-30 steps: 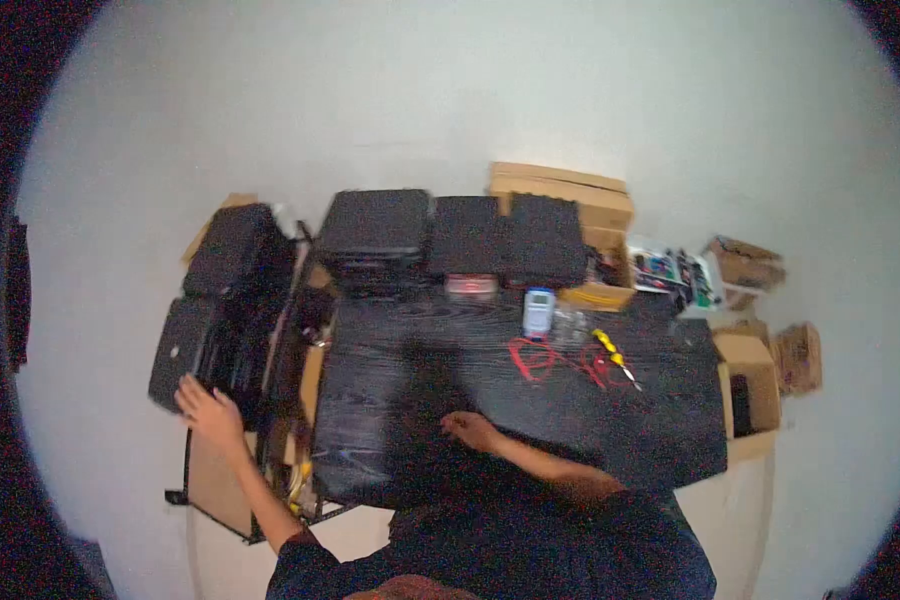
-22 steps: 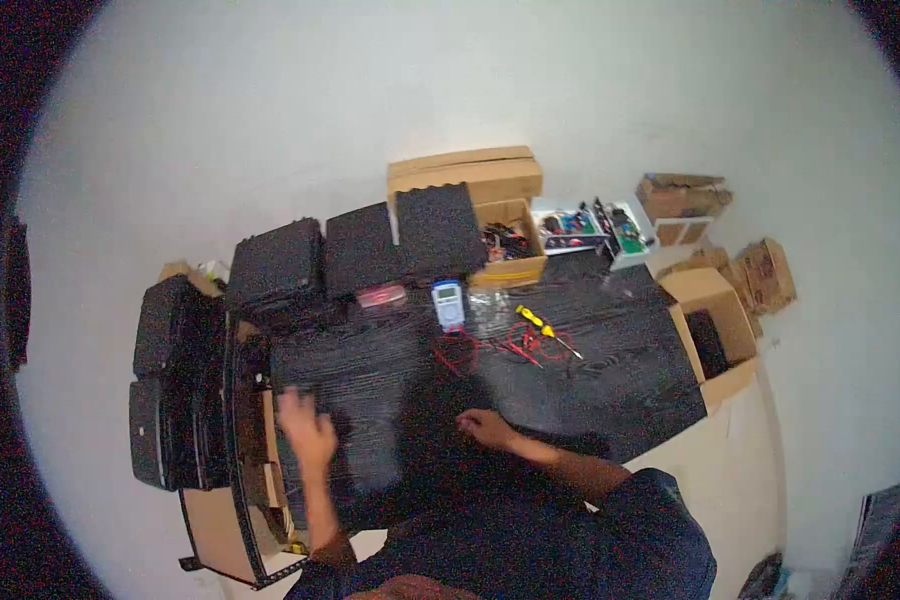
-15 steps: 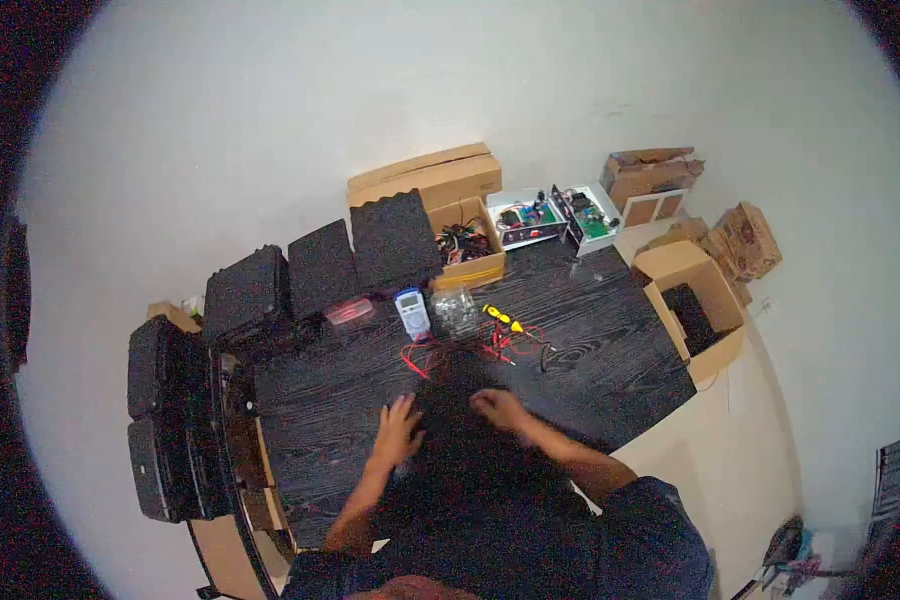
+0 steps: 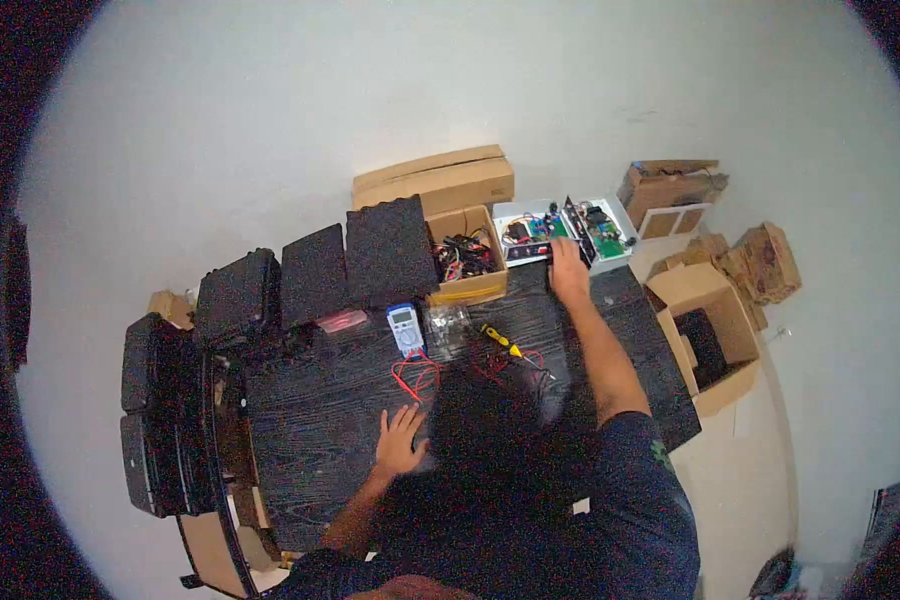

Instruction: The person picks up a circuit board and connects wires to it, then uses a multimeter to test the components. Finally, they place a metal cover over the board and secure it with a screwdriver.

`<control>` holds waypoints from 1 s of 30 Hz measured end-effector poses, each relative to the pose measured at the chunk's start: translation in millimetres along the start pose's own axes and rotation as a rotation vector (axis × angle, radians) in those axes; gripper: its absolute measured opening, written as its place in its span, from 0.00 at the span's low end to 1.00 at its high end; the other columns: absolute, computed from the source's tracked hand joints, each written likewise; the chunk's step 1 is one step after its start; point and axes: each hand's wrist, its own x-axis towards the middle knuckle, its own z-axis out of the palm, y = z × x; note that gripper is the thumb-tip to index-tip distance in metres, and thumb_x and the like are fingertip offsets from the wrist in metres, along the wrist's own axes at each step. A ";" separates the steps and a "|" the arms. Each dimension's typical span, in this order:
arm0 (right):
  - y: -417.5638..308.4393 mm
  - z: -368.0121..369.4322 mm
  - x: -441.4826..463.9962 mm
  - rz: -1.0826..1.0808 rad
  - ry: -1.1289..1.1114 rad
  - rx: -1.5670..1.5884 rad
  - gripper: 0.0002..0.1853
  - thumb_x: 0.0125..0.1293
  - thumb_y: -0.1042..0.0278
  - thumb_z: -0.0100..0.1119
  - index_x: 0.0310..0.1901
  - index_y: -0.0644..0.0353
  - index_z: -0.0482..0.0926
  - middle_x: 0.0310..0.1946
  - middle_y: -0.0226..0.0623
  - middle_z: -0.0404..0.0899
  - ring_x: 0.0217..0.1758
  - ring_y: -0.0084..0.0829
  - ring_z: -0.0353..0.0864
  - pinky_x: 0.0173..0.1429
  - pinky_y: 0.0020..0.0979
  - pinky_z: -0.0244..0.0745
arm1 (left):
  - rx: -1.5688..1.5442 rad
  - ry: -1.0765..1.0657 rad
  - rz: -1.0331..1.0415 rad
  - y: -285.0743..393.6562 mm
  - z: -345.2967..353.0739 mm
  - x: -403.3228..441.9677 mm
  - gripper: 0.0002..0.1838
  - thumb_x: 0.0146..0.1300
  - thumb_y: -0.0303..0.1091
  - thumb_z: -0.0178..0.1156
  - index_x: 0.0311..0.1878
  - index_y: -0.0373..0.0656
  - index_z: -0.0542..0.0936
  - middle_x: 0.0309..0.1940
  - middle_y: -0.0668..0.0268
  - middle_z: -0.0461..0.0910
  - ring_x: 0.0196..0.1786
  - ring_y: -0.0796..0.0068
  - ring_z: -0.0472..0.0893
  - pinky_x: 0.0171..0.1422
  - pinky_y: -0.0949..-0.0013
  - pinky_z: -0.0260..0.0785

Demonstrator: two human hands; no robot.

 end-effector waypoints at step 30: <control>-186.5 -160.5 -171.6 -0.528 0.058 0.175 0.18 0.61 0.69 0.73 0.51 0.57 0.79 0.41 0.40 0.83 0.44 0.46 0.83 0.44 0.45 0.81 | -0.609 0.480 -0.078 -24.2 24.8 8.1 0.23 0.78 0.41 0.49 0.68 0.40 0.78 0.65 0.52 0.81 0.70 0.50 0.77 0.81 0.46 0.57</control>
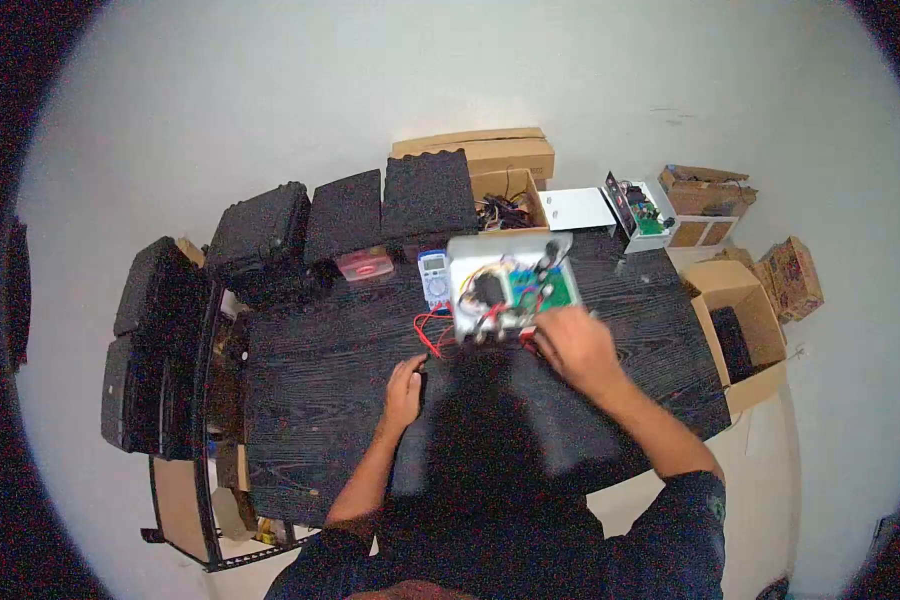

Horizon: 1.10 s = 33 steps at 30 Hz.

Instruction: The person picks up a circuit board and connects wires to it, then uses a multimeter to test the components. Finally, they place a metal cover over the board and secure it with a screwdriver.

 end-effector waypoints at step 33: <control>-95.0 85.9 -93.1 -0.047 -0.397 0.485 0.14 0.65 0.62 0.68 0.51 0.53 0.83 0.42 0.35 0.85 0.44 0.35 0.88 0.43 0.37 0.85 | -0.022 -0.049 -0.035 -11.4 -2.7 -7.3 0.13 0.71 0.28 0.58 0.54 0.35 0.84 0.48 0.45 0.87 0.51 0.39 0.86 0.81 0.47 0.63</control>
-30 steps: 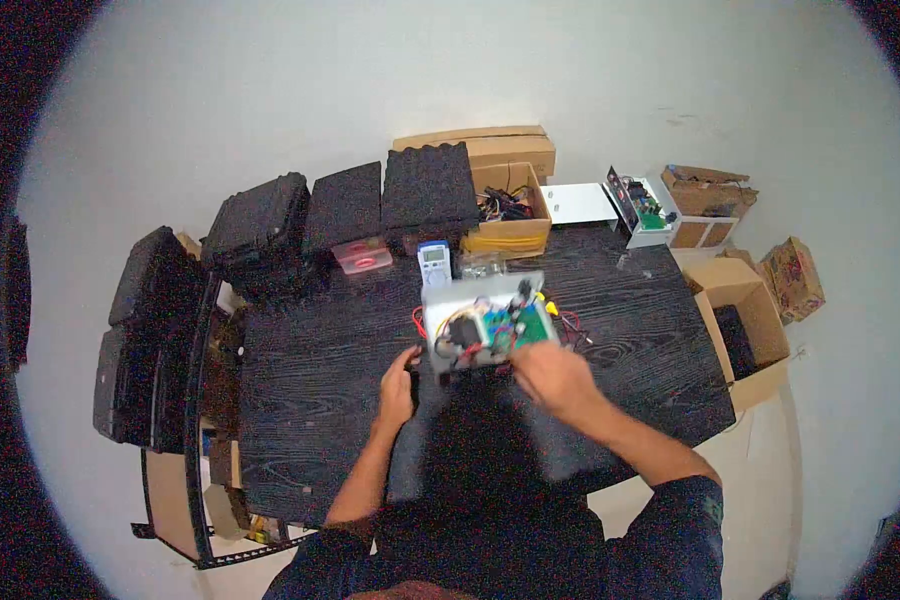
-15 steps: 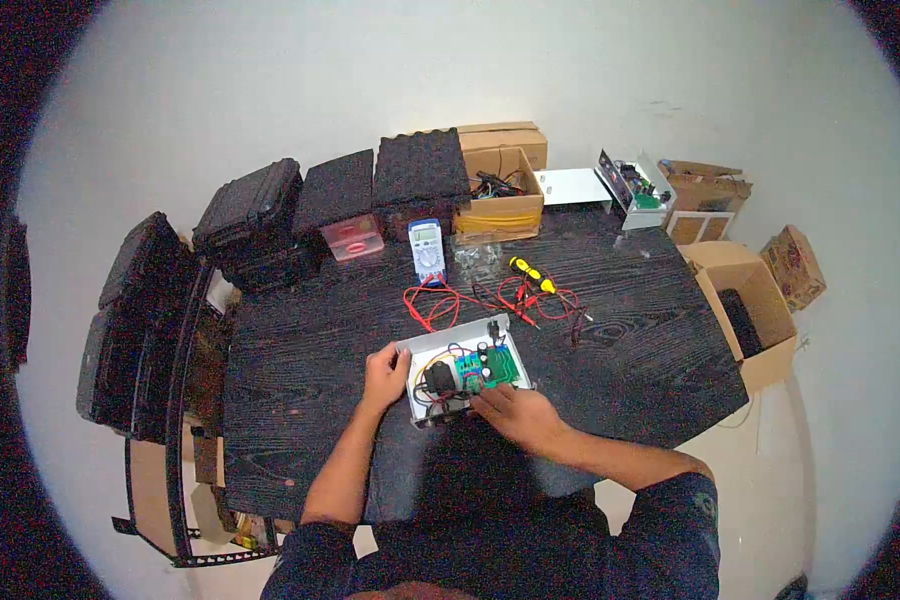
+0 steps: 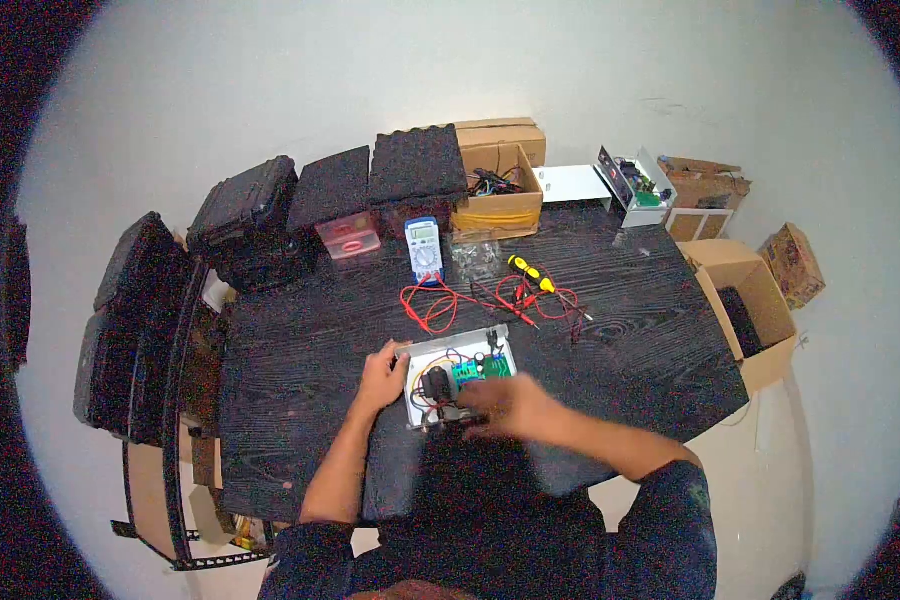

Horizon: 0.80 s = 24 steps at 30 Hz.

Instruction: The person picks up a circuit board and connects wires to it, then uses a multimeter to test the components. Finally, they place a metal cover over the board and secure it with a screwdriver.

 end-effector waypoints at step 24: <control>270.8 -25.7 220.3 0.384 -0.577 -0.445 0.10 0.56 0.67 0.69 0.38 0.39 0.91 0.40 0.25 0.91 0.49 0.35 0.89 0.51 0.52 0.71 | 0.056 -0.012 0.097 -17.1 3.7 -0.7 0.13 0.74 0.30 0.57 0.54 0.33 0.82 0.58 0.47 0.85 0.64 0.46 0.83 0.83 0.42 0.58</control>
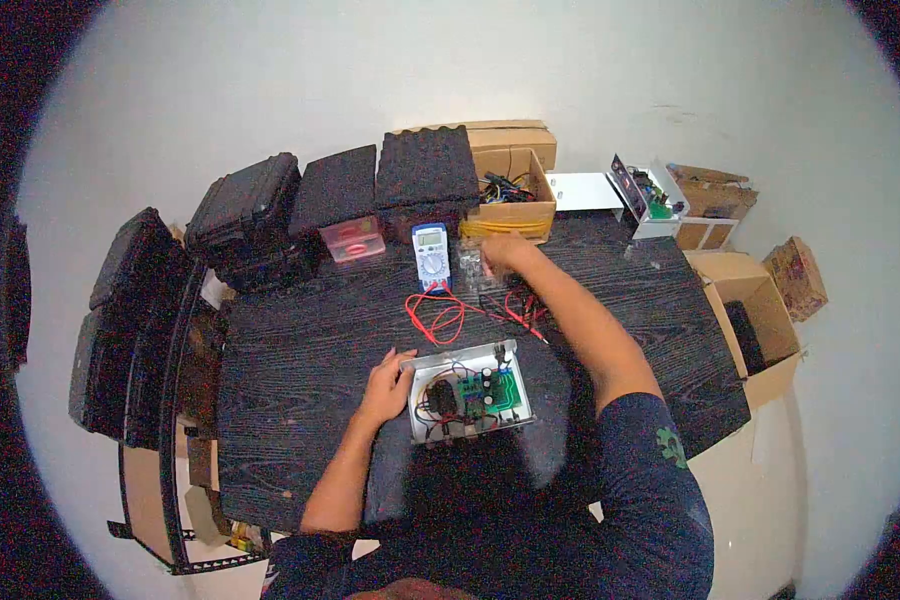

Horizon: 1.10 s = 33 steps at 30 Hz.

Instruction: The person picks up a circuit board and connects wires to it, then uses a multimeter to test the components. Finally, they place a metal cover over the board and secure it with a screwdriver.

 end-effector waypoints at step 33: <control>-117.5 -1.7 -102.4 -0.447 0.387 0.989 0.05 0.72 0.70 0.63 0.42 0.61 0.82 0.33 0.29 0.86 0.37 0.16 0.82 0.39 0.25 0.77 | -0.039 0.475 0.252 44.6 20.1 49.0 0.16 0.62 0.28 0.71 0.54 0.40 0.86 0.44 0.61 0.89 0.50 0.57 0.86 0.67 0.50 0.72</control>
